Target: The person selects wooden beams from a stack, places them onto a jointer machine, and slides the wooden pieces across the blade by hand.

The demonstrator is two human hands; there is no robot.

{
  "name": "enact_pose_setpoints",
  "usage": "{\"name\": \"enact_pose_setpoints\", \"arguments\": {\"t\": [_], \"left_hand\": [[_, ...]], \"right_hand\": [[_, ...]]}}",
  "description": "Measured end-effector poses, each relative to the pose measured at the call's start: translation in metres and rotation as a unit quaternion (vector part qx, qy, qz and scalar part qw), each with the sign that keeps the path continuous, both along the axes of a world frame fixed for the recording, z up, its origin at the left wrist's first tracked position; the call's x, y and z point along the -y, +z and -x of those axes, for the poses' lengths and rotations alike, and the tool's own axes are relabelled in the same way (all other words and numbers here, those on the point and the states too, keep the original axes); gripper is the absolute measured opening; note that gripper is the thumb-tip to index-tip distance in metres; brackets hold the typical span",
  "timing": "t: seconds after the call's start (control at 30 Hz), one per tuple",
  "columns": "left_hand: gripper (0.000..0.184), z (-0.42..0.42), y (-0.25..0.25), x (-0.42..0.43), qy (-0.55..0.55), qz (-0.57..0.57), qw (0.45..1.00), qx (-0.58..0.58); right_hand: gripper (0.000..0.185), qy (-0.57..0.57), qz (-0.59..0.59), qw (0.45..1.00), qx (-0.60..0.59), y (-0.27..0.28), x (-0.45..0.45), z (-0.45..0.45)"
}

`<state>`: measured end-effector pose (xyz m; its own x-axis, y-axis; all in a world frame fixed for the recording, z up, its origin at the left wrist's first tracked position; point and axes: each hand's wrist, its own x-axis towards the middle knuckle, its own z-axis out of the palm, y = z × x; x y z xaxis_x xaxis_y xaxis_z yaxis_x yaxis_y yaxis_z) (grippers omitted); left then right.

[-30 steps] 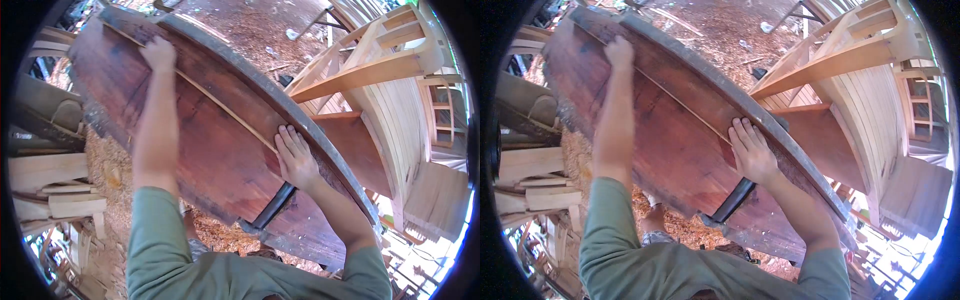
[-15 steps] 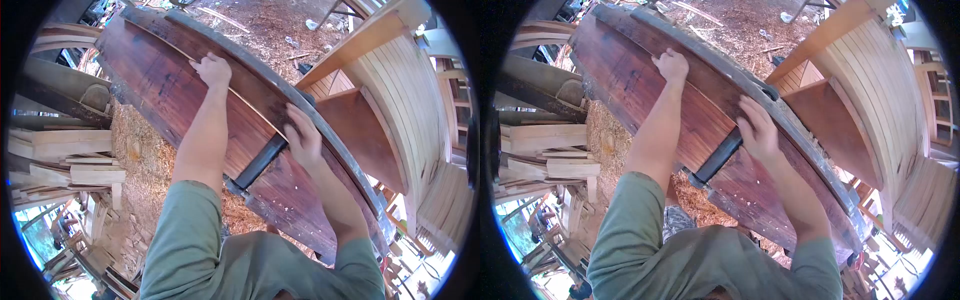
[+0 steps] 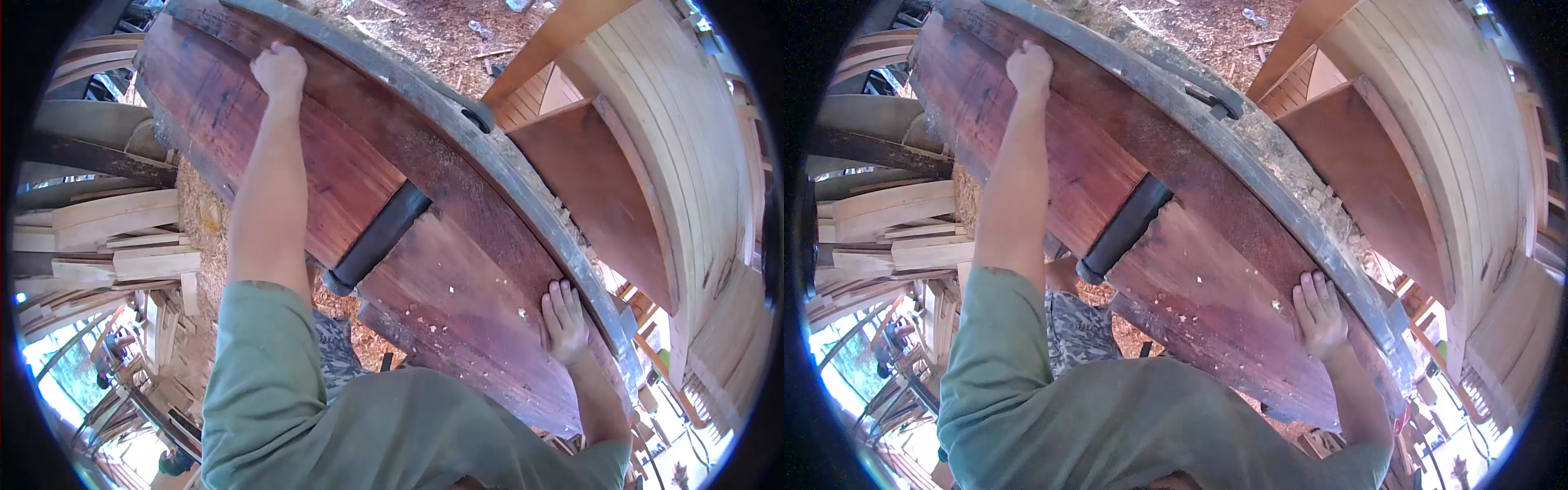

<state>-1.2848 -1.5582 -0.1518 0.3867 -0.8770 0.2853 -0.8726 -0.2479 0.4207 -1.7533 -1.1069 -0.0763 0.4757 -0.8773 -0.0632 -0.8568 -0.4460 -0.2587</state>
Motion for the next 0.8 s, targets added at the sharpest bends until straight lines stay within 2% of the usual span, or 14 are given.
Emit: {"name": "enact_pose_setpoints", "arguments": {"t": [0.07,0.13,0.2,0.27,0.4,0.47,0.6,0.67,0.73,0.8], "left_hand": [[0.048,-0.015,-0.002,0.013,0.044,0.021,0.997,-0.057],[0.049,-0.057,-0.016,0.048,0.019,-0.007,0.999,-0.03],[0.052,-0.08,-0.008,0.079,0.07,-0.016,0.99,-0.125],[0.057,-0.11,-0.014,0.109,0.095,-0.005,0.985,-0.143],[0.061,-0.162,-0.012,0.161,0.084,0.0,0.977,-0.197],[0.065,-0.183,-0.007,0.186,0.115,-0.032,0.98,-0.16],[0.072,-0.295,-0.041,0.288,0.085,-0.078,0.992,-0.059],[0.072,-0.317,-0.038,0.313,0.079,-0.092,0.988,-0.092],[0.072,-0.331,-0.046,0.331,0.095,-0.046,0.977,-0.185],[0.071,-0.374,-0.059,0.37,0.053,-0.085,0.995,-0.014]], "right_hand": [[0.04,-0.001,0.005,1.0,0.005,0.0,0.011,-0.013],[0.04,-0.011,0.002,1.0,0.005,0.0,0.038,-0.04],[0.04,0.005,0.024,1.0,0.015,-0.002,0.068,-0.063],[0.04,0.008,0.013,1.0,0.012,-0.002,0.095,-0.087],[0.039,0.011,0.029,0.999,0.02,-0.003,0.151,-0.136],[0.038,0.001,0.036,0.999,0.04,-0.002,0.177,-0.163],[0.04,-0.011,0.034,0.999,0.039,-0.006,0.231,-0.214],[0.044,-0.01,0.025,0.998,0.057,-0.006,0.251,-0.234],[0.046,-0.02,0.038,0.998,0.037,-0.007,0.269,-0.254],[0.046,-0.007,0.049,0.998,0.048,-0.007,0.282,-0.267]]}}
